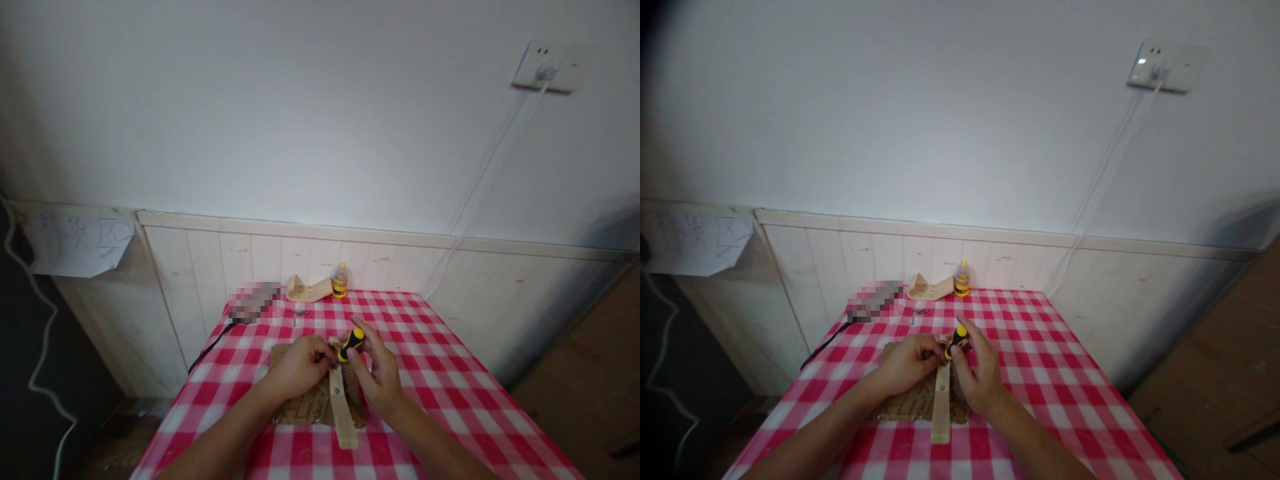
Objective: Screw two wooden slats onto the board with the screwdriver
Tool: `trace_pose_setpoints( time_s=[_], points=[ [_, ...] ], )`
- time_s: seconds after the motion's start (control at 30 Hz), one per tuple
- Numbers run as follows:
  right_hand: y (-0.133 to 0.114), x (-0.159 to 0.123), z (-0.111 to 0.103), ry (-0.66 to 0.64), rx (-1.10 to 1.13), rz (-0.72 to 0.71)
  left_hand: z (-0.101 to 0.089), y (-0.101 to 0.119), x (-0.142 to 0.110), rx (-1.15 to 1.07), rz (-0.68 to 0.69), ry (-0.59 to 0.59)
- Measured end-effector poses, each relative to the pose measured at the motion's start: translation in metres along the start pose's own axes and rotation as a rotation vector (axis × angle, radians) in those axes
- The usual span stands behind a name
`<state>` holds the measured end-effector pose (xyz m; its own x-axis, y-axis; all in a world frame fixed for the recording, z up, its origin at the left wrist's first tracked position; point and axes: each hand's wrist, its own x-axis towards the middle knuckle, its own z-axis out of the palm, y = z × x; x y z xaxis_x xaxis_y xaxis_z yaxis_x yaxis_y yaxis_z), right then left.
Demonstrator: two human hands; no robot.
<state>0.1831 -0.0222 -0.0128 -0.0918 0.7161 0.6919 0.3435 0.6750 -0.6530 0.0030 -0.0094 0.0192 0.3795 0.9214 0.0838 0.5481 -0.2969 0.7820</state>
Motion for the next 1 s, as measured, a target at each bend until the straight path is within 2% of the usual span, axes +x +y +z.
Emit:
trace_pose_setpoints(
  time_s=[0.13, 0.5, 0.77, 1.0],
  points=[
    [0.003, 0.000, 0.002, 0.054, -0.037, 0.037, -0.002, 0.004, -0.001, 0.028, -0.042, 0.013],
    [0.000, 0.003, 0.011, 0.167, 0.016, 0.130, 0.003, -0.007, 0.003, -0.044, 0.037, -0.018],
    [-0.003, 0.004, 0.012, 0.201, 0.019, 0.126, 0.001, -0.002, 0.001, 0.012, 0.009, -0.010],
    [-0.006, 0.004, 0.007, 0.226, 0.033, 0.051, 0.004, -0.009, 0.004, -0.105, 0.055, -0.006]
  ],
)
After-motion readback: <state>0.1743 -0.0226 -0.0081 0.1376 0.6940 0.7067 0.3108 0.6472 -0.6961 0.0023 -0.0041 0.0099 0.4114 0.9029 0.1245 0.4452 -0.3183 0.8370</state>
